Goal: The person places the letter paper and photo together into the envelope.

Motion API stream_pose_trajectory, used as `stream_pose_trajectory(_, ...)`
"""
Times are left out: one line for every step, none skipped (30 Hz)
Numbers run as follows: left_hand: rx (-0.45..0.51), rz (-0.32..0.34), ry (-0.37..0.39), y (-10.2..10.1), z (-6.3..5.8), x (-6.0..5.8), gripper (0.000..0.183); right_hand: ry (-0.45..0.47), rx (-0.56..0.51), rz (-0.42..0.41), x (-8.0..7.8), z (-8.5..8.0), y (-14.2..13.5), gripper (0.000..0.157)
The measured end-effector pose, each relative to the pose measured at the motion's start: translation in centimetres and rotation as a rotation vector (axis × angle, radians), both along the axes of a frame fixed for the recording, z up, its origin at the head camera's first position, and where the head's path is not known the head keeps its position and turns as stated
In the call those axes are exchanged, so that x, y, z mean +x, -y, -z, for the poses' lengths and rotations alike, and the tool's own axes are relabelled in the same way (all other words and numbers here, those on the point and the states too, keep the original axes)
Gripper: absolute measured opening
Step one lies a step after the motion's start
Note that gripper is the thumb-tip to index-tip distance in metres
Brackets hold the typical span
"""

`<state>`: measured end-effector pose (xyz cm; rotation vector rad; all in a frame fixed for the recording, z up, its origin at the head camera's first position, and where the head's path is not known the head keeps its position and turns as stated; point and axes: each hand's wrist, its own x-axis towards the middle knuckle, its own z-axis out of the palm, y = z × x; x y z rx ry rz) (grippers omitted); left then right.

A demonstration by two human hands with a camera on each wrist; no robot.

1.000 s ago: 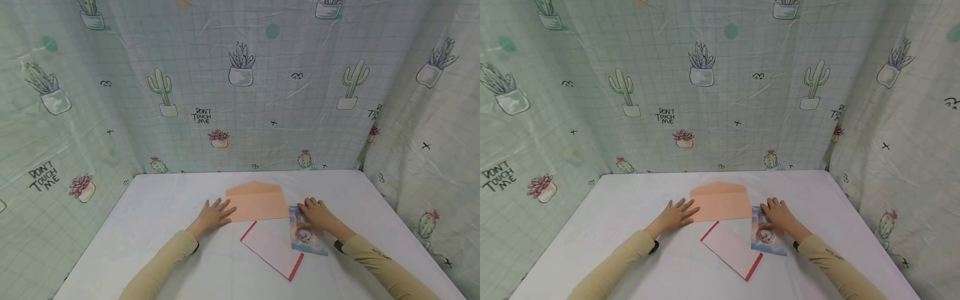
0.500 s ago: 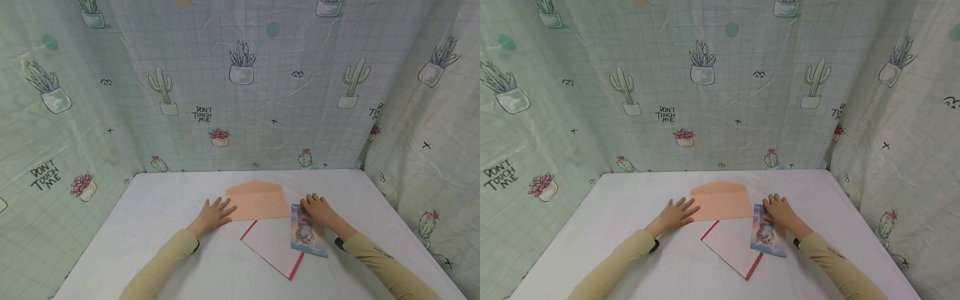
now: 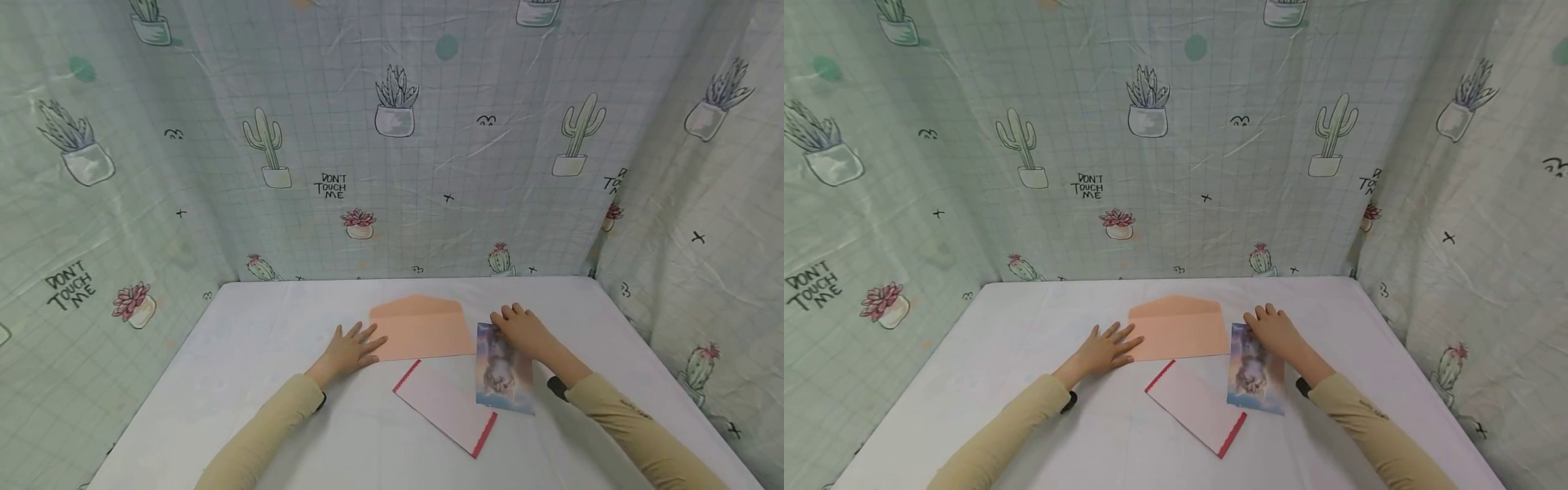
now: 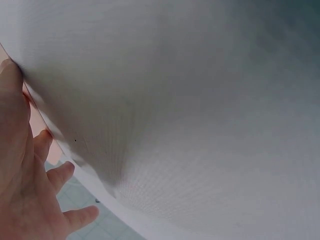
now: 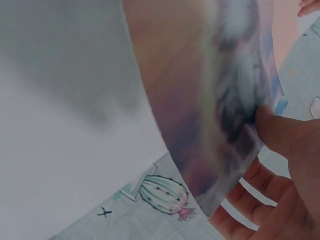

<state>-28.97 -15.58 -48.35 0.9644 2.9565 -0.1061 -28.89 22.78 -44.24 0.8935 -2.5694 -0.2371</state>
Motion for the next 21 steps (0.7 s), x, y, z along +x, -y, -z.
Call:
stream_pose_trajectory(0.001,-0.001,0.000,0.0,0.0,0.0,0.050,0.006,-0.003,-0.002,0.0,-0.3,0.1,0.024)
stream_pose_trajectory(0.002,-0.001,-0.001,0.0,-0.1,0.0,0.050,0.018,-0.009,-0.006,0.1,-0.6,0.1,0.023)
stream_pose_trajectory(0.005,-0.001,-0.001,0.0,-0.1,0.0,0.050,0.038,-0.021,-0.011,0.1,-1.0,0.1,0.021)
stream_pose_trajectory(0.009,0.000,-0.003,-0.1,-0.1,0.0,0.050,0.065,-0.043,-0.021,0.1,-1.5,0.1,0.019)
stream_pose_trajectory(0.008,0.001,-0.004,-0.1,-0.1,0.0,0.050,0.108,-0.072,-0.032,0.1,-2.0,0.1,0.016)
stream_pose_trajectory(0.006,0.000,-0.005,-0.1,-0.1,0.0,0.050,0.166,-0.106,-0.041,0.1,-2.5,-0.1,0.012)
stream_pose_trajectory(0.006,0.002,-0.008,-0.1,-0.1,0.0,0.050,0.238,-0.152,-0.049,0.0,-3.2,-0.2,0.008)
stream_pose_trajectory(0.008,0.003,-0.008,-0.1,-0.1,0.0,0.050,0.314,-0.197,-0.053,-0.1,-3.8,-0.4,0.006)
stream_pose_trajectory(0.005,0.001,-0.007,-0.1,-0.2,0.0,0.050,0.393,-0.247,-0.061,-0.3,-4.5,-0.7,0.007)
stream_pose_trajectory(0.001,0.001,-0.007,-0.2,-0.2,0.0,0.051,0.469,-0.290,-0.066,-0.5,-5.1,-1.0,0.007)
stream_pose_trajectory(-0.002,0.000,-0.007,-0.2,-0.2,0.0,0.050,0.540,-0.326,-0.063,-0.8,-5.7,-1.3,0.009)
stream_pose_trajectory(-0.004,0.000,-0.008,-0.2,-0.3,0.0,0.050,0.610,-0.364,-0.056,-1.0,-6.3,-1.7,0.009)
stream_pose_trajectory(-0.005,0.001,-0.009,-0.2,-0.3,0.0,0.050,0.665,-0.395,-0.050,-1.3,-6.9,-2.0,0.010)
stream_pose_trajectory(-0.004,0.001,-0.010,-0.2,-0.3,0.0,0.050,0.716,-0.425,-0.042,-1.5,-7.4,-2.4,0.011)
stream_pose_trajectory(-0.004,0.000,-0.009,-0.2,-0.3,0.0,0.050,0.761,-0.457,-0.031,-1.7,-7.7,-2.7,0.012)
stream_pose_trajectory(-0.003,0.001,-0.011,-0.2,-0.3,0.0,0.050,0.802,-0.486,-0.011,-1.9,-8.0,-3.0,0.015)
stream_pose_trajectory(-0.003,0.001,-0.012,-0.1,-0.2,0.0,0.050,0.841,-0.519,0.013,-2.1,-8.2,-3.3,0.018)
stream_pose_trajectory(-0.002,0.001,-0.011,-0.1,-0.2,0.0,0.050,0.884,-0.558,0.034,-2.3,-8.4,-3.5,0.021)
stream_pose_trajectory(-0.001,0.000,-0.009,-0.1,-0.3,0.1,0.050,0.915,-0.593,0.050,-2.5,-8.3,-3.7,0.024)
stream_pose_trajectory(-0.002,-0.002,-0.008,-0.1,-0.2,0.1,0.050,0.949,-0.632,0.068,-2.7,-8.3,-3.8,0.027)
stream_pose_trajectory(-0.004,-0.003,-0.006,-0.1,-0.3,0.1,0.051,0.978,-0.666,0.084,-2.9,-8.1,-3.9,0.029)
